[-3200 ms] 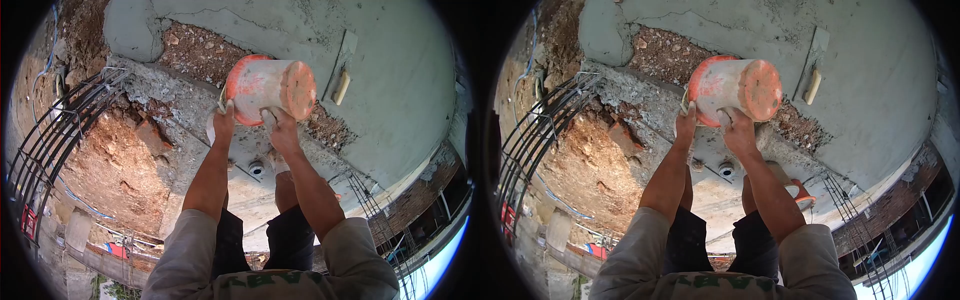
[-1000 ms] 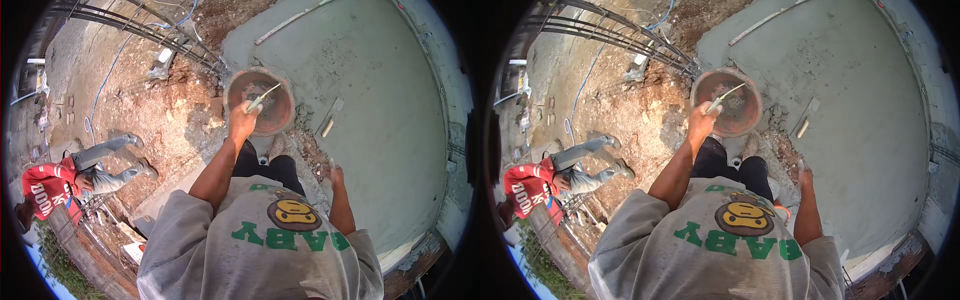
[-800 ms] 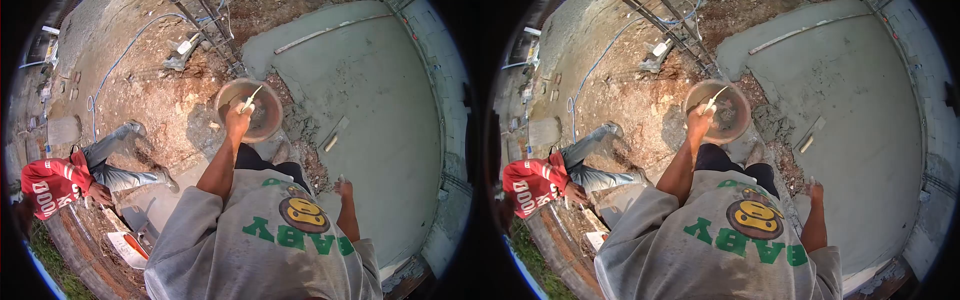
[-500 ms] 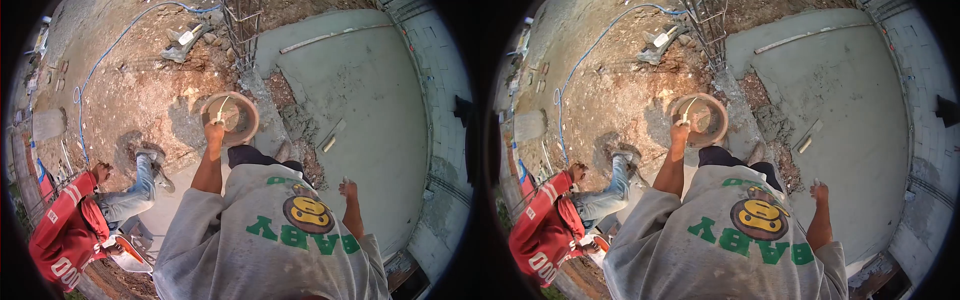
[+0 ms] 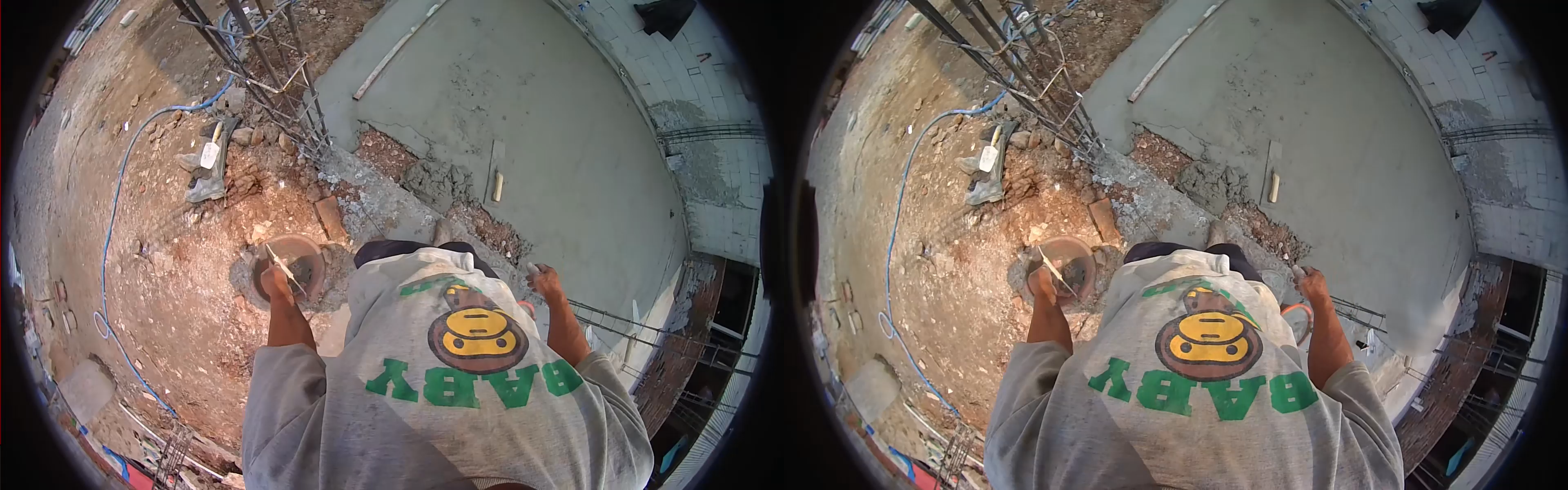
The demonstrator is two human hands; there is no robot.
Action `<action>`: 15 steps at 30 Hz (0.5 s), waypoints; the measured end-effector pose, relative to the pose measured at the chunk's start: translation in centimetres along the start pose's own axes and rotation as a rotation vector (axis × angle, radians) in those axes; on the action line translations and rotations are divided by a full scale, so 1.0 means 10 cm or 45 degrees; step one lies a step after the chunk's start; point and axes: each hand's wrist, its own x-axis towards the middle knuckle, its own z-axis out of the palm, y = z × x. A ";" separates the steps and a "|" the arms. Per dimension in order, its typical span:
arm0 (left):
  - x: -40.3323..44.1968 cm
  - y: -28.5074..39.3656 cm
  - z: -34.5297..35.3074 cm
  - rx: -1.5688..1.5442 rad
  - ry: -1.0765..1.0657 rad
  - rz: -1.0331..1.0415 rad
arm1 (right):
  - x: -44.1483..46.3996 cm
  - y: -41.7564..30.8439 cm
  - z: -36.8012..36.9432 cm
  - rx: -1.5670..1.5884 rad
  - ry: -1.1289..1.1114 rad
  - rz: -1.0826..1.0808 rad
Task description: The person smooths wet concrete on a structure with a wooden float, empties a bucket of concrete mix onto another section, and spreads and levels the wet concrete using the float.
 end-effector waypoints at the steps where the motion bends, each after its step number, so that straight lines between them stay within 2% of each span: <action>1: 0.30 -0.16 0.08 -0.020 0.061 0.114 | -0.06 0.11 0.04 0.070 -0.007 0.084; 3: 0.36 -0.07 -0.12 -0.150 0.110 0.173 | -0.03 0.44 0.15 0.149 -0.007 0.221; 4: 0.27 0.24 -0.24 -0.262 0.111 0.109 | 0.02 0.56 0.22 0.158 -0.037 0.276; 5: 0.35 0.20 -0.23 -0.691 0.130 0.120 | 0.01 0.61 0.27 0.189 -0.037 0.274; 6: 0.17 0.50 -0.42 -0.367 0.357 0.281 | 0.02 0.61 0.30 0.216 -0.040 0.275; 7: -0.39 1.18 -0.84 -0.204 0.347 0.230 | -0.15 0.28 0.28 0.043 -0.044 0.199; 9: -0.19 1.05 -0.81 -0.364 0.366 0.193 | -0.26 -0.02 0.35 -0.041 -0.075 0.104; 12: -0.51 1.24 -1.08 -0.272 0.335 0.079 | -0.02 0.11 0.33 0.177 -0.147 0.058; 15: -0.78 1.26 -1.05 -0.209 0.193 -0.028 | 0.02 -0.22 0.34 0.067 -0.138 -0.030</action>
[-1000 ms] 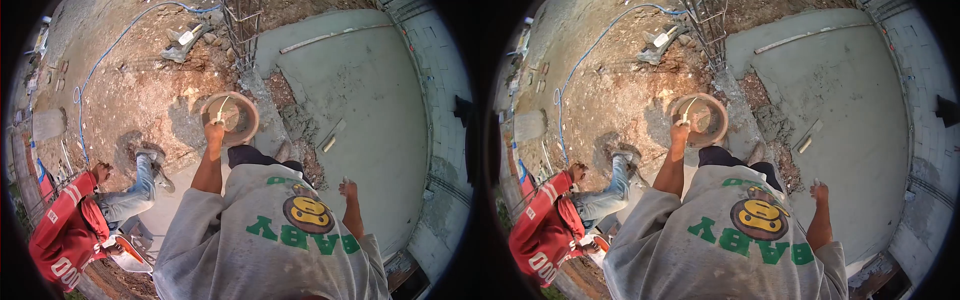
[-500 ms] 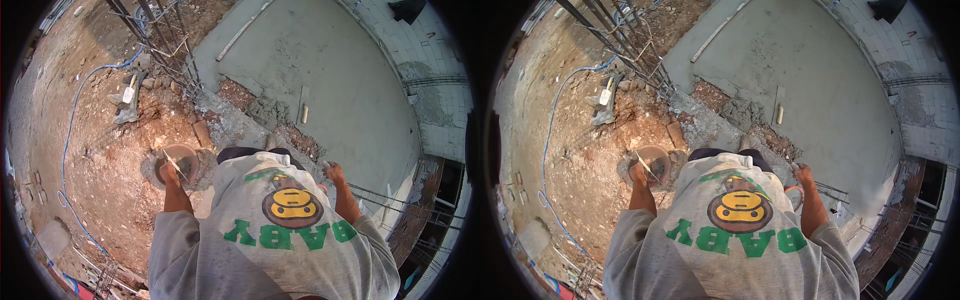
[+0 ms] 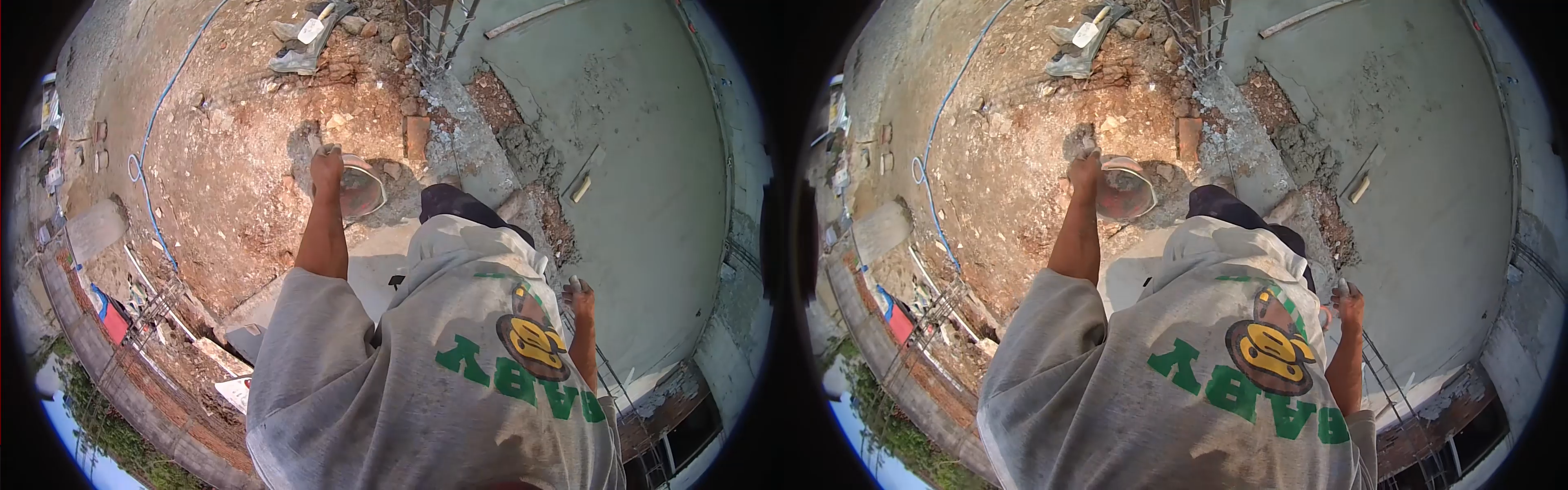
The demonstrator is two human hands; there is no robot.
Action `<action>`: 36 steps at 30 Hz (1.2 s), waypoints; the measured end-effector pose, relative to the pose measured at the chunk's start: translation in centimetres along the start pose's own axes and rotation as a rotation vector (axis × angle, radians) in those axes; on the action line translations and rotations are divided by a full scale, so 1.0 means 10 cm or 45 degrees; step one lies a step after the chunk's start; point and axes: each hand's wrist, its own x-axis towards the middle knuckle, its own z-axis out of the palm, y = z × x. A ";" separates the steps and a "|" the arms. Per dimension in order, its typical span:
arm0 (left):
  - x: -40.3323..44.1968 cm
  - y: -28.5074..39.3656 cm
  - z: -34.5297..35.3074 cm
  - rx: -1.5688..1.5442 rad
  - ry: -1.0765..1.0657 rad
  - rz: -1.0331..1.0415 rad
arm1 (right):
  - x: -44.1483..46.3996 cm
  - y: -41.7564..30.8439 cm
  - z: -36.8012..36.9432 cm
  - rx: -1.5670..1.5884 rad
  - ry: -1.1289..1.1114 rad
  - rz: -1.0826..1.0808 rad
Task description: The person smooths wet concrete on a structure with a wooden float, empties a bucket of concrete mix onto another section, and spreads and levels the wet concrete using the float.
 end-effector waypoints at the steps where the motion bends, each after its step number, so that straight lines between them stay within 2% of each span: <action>1: -0.03 -0.14 0.12 -0.035 -0.081 0.010 | -0.03 -0.16 0.03 -0.077 -0.008 -0.037; 2: -0.06 -0.26 0.26 -0.072 -0.161 0.025 | -0.02 -0.25 0.08 -0.162 -0.056 -0.078; 4: -0.32 -0.37 0.59 -0.388 -0.490 0.019 | 0.00 -0.44 0.20 -0.321 -0.146 -0.164; 6: -0.85 0.12 0.55 -0.076 -0.725 0.230 | -0.11 -0.68 0.37 -0.502 -0.305 -0.589; 8: -1.20 0.41 0.66 0.069 -0.981 0.248 | -0.13 -0.69 0.54 -0.461 -0.425 -0.645; 10: -1.55 0.89 0.57 0.210 -1.177 0.362 | -0.20 -0.79 0.65 -0.668 -0.233 -0.655; 11: -1.61 0.91 0.63 0.282 -1.266 0.443 | -0.01 -0.52 0.73 -0.665 -0.130 -0.660; 12: -1.63 0.91 0.70 0.359 -1.344 0.520 | -0.06 -0.59 0.71 -0.651 -0.158 -0.802; 13: -1.64 0.91 0.75 0.454 -1.374 0.594 | -0.01 -0.52 0.76 -0.633 -0.172 -0.701; 15: -1.57 0.85 0.84 0.537 -1.419 0.719 | -0.39 -0.96 0.60 -0.302 -0.195 -0.313; 19: -0.97 0.49 1.18 0.575 -1.714 0.774 | -0.51 -0.86 0.61 -0.072 -0.455 -0.377; 22: -1.64 1.46 1.15 1.154 -1.559 0.727 | -0.40 -0.46 0.83 0.107 -0.494 -0.353; 23: -1.62 1.45 1.24 1.143 -1.599 0.760 | -0.32 -0.36 0.87 0.169 -0.478 -0.334; 24: -1.83 1.68 1.26 1.089 -1.656 0.720 | -0.27 -0.34 0.82 0.153 -0.486 -0.287; 26: -1.80 1.71 1.40 1.059 -1.793 0.464 | -0.29 -0.27 0.69 0.129 -0.514 -0.164; 29: -2.08 2.06 1.56 1.354 -1.880 0.291 | -0.20 -0.13 0.46 0.214 -0.499 -0.135; 31: -2.19 2.19 1.55 1.336 -1.997 0.262 | -0.05 0.04 0.40 0.313 -0.428 -0.245; 32: -2.21 2.26 1.56 1.310 -2.037 0.253 | 0.08 0.14 0.32 0.526 -0.393 -0.093; 34: -2.13 2.32 1.59 1.263 -2.073 0.043 | 0.37 0.25 0.03 0.951 -0.349 0.204; 36: -2.17 2.42 1.58 1.338 -2.057 0.047 | 1.03 0.69 0.02 0.852 -0.205 0.397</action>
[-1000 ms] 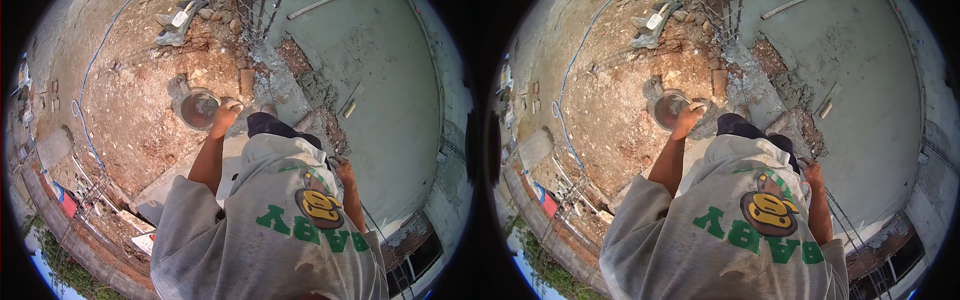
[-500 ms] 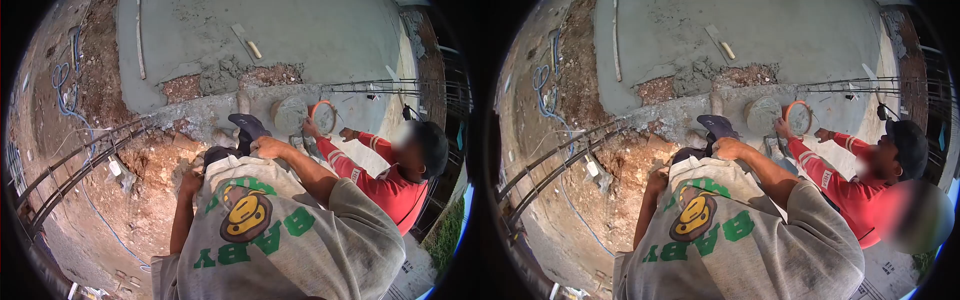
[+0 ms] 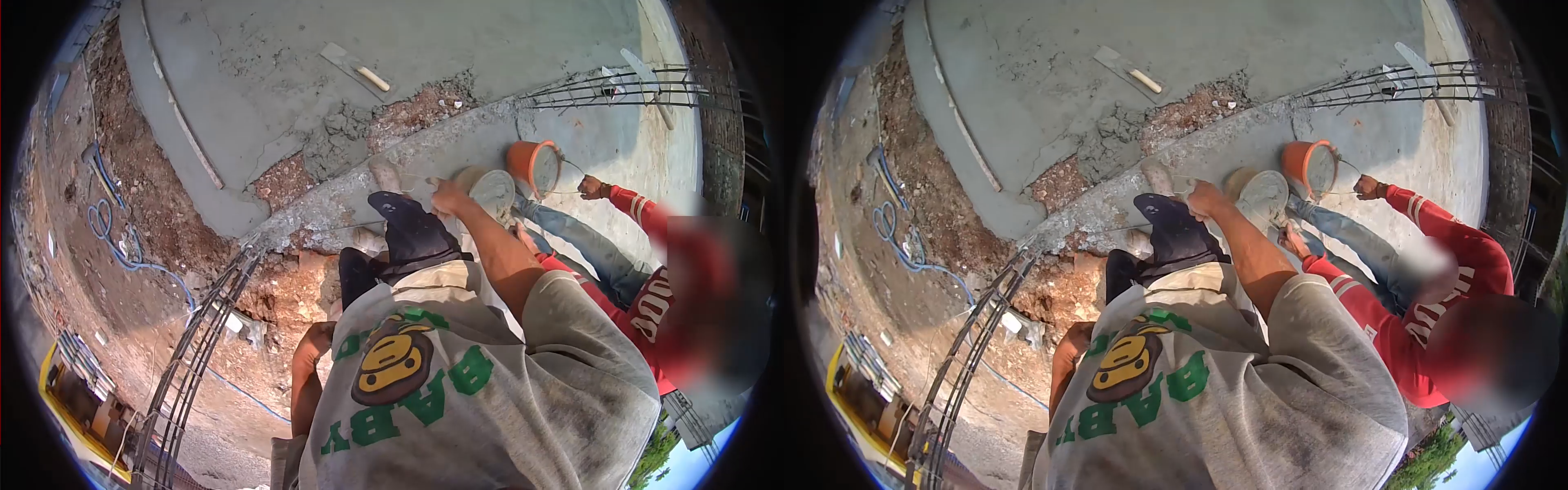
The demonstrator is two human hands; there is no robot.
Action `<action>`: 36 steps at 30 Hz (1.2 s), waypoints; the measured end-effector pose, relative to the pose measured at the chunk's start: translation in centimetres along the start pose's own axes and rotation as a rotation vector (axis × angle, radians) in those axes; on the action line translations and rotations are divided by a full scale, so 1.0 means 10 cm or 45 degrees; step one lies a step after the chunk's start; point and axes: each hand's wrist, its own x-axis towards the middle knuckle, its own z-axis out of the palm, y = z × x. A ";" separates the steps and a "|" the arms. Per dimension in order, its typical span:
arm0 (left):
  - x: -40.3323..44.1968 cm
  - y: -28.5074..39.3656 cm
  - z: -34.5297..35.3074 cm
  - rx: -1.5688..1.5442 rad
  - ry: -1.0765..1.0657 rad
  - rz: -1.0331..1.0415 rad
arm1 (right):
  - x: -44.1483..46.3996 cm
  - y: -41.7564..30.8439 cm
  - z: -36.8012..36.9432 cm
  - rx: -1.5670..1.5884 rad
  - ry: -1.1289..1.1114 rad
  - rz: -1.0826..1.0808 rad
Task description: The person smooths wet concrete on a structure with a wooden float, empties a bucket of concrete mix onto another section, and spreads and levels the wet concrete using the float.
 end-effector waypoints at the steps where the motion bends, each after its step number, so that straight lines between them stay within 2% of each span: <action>1: 0.00 0.06 0.02 -0.024 0.017 -0.002 | 0.30 -0.03 -0.17 0.030 0.093 0.073; 3: -0.02 0.15 0.11 -0.074 0.048 -0.006 | 0.50 -0.15 -0.36 -0.117 0.087 0.086; 5: -0.11 0.15 0.12 -0.124 0.093 0.000 | 0.66 -0.20 -0.37 -0.683 -0.038 -0.103; 7: -0.13 0.00 0.15 -0.307 0.081 0.056 | 0.44 -0.16 -0.25 -0.624 -0.182 -0.368; 9: -0.06 -0.12 0.16 -0.280 0.093 0.065 | -0.09 -0.23 -0.12 -0.507 -0.187 -0.636; 10: -0.03 -0.13 0.17 -0.263 0.099 0.071 | -0.33 -0.32 -0.10 -0.504 -0.372 -0.461; 12: -0.09 0.15 0.21 -0.234 0.078 0.012 | -0.46 -0.16 0.05 -0.693 -0.512 -0.608; 14: -0.07 0.25 0.18 -0.220 0.095 -0.029 | -0.67 -0.09 0.19 -1.002 -0.254 -0.790; 17: -0.02 0.24 0.04 -0.186 0.065 0.021 | -0.68 -0.02 0.38 -0.995 -0.059 -0.872; 19: -0.02 0.20 -0.12 -0.090 0.027 0.019 | -0.73 -0.02 0.46 -0.876 -0.038 -0.789; 20: 0.00 0.08 -0.23 -0.090 -0.062 0.283 | -0.76 -0.06 0.50 -0.818 -0.019 -0.747; 21: 0.02 -0.07 -0.35 -0.098 -0.152 0.550 | -0.84 -0.13 0.53 -0.774 -0.036 -0.588; 23: -0.06 -0.07 -0.50 -0.157 -0.122 -0.013 | -1.05 -0.21 0.58 -0.814 -0.147 -0.524; 26: -0.22 -0.48 -0.62 -0.200 -0.197 0.052 | -1.12 -0.31 0.73 -0.938 -0.351 -0.425; 28: -0.30 -0.66 -0.58 -0.422 -0.155 -0.029 | -0.82 -0.27 0.82 -0.947 -0.532 -0.461; 31: 0.06 -0.96 -0.61 -0.630 -0.261 -0.178 | -0.13 -0.34 0.85 -0.786 -0.806 -0.338; 32: 0.25 -1.09 -0.64 -0.573 -0.224 -0.114 | 0.12 -0.56 0.73 -0.588 -0.739 -0.246; 34: 0.58 -1.01 -0.81 -0.719 -0.120 -0.344 | 0.94 -0.71 0.53 -0.267 -0.289 -0.425; 36: 1.05 -1.15 -1.09 -0.887 0.106 -0.207 | 2.10 -0.80 0.23 -0.315 0.100 -0.585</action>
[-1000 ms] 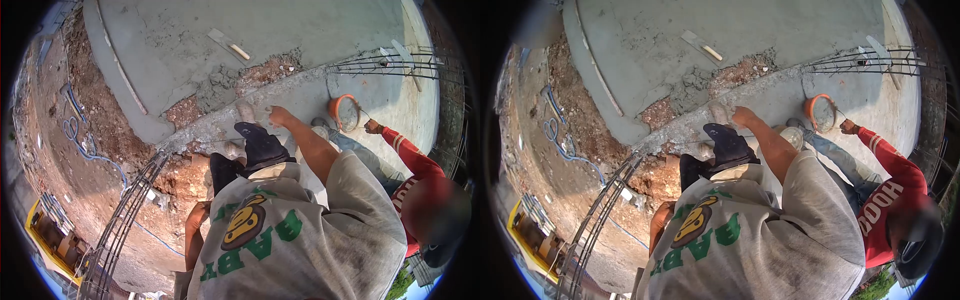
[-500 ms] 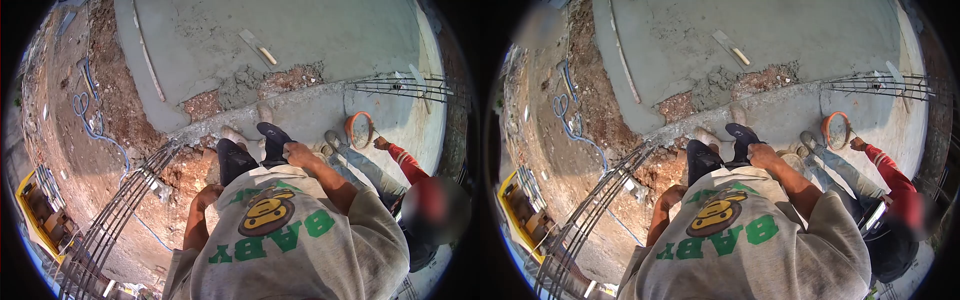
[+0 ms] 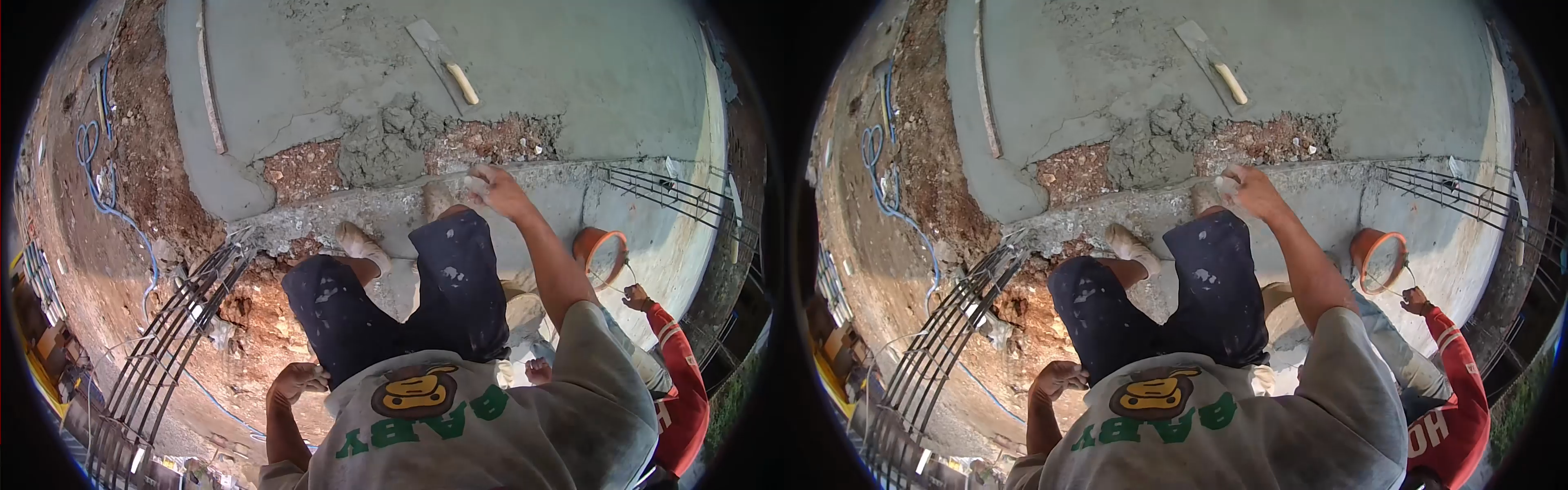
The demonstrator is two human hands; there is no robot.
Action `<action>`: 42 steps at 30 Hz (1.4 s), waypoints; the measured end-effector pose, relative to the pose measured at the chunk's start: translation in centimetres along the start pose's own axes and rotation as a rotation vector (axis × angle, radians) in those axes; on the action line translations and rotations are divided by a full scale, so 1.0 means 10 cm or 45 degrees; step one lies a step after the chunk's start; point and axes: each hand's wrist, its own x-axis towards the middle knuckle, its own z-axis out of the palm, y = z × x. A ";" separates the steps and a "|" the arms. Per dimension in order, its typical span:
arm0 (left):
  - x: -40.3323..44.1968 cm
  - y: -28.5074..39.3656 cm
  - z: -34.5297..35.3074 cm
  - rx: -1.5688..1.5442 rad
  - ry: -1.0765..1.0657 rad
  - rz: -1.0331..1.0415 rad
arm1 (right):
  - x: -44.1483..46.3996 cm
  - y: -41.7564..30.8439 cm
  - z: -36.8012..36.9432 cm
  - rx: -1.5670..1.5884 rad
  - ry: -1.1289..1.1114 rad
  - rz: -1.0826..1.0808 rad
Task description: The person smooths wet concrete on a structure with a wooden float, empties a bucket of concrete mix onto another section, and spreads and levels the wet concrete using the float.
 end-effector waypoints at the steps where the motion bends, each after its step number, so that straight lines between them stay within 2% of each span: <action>1: 0.31 0.01 -0.22 -0.094 0.097 0.152 | 0.49 0.11 -0.09 -0.013 0.114 0.133; 2: 0.59 0.12 -0.37 -0.141 0.290 0.200 | 1.13 0.59 -0.11 -0.301 0.369 -0.017; 3: 0.87 0.27 -0.47 -0.116 0.532 0.268 | 1.58 0.72 -0.18 -0.343 0.398 0.024; 4: 1.16 0.35 -0.71 -0.141 0.566 0.406 | 2.01 0.84 -0.24 -0.383 0.428 0.072; 6: 1.62 0.60 -1.04 -0.244 0.684 0.601 | 3.38 1.89 -0.29 -0.772 0.648 -0.074; 7: 1.81 0.81 -1.05 -0.259 0.867 0.634 | 3.50 1.82 -0.26 -0.765 0.714 0.010; 9: 2.10 1.22 -1.05 -0.136 0.851 0.820 | 3.79 1.58 -0.33 -0.745 0.835 0.162; 10: 2.27 1.29 -1.24 -0.092 0.837 0.786 | 3.99 1.60 -0.32 -0.743 0.814 0.108; 14: 2.76 1.71 -1.24 0.046 0.753 0.757 | 4.65 1.87 -0.54 -0.736 0.781 -0.019; 16: 3.03 1.80 -1.26 0.095 0.773 0.747 | 4.58 1.74 -0.67 -0.027 0.396 0.104; 18: 3.26 1.84 -1.30 0.163 0.780 0.707 | 4.29 1.59 -0.58 0.177 0.266 0.103; 22: 3.49 1.80 -1.27 0.207 0.742 0.672 | 3.33 1.35 -0.38 -0.002 0.216 -0.074; 24: 3.63 1.75 -1.34 0.200 0.765 0.659 | 2.79 1.21 -0.31 -0.148 0.091 -0.050; 26: 3.73 1.81 -1.32 0.175 0.784 0.644 | 2.51 1.46 -0.29 -0.984 0.158 -0.670; 28: 3.87 1.88 -1.18 0.078 0.622 0.631 | 2.26 1.44 0.18 -1.282 0.149 -0.606; 30: 4.03 1.89 -1.03 0.196 0.491 0.607 | 2.34 1.59 0.81 -1.108 0.064 -0.512; 32: 4.08 1.90 -0.94 0.303 0.436 0.622 | 2.53 1.63 1.40 -0.956 0.031 -0.532; 34: 4.05 1.88 -0.90 0.346 0.366 0.639 | 2.72 1.40 1.75 -0.919 -0.103 -0.459; 40: 3.98 1.81 -0.91 0.302 0.389 0.636 | 3.18 0.51 2.49 -1.188 -0.419 -0.596; 42: 3.92 1.83 -0.86 0.313 0.354 0.656 | 3.34 0.36 2.79 -1.235 -0.467 -0.799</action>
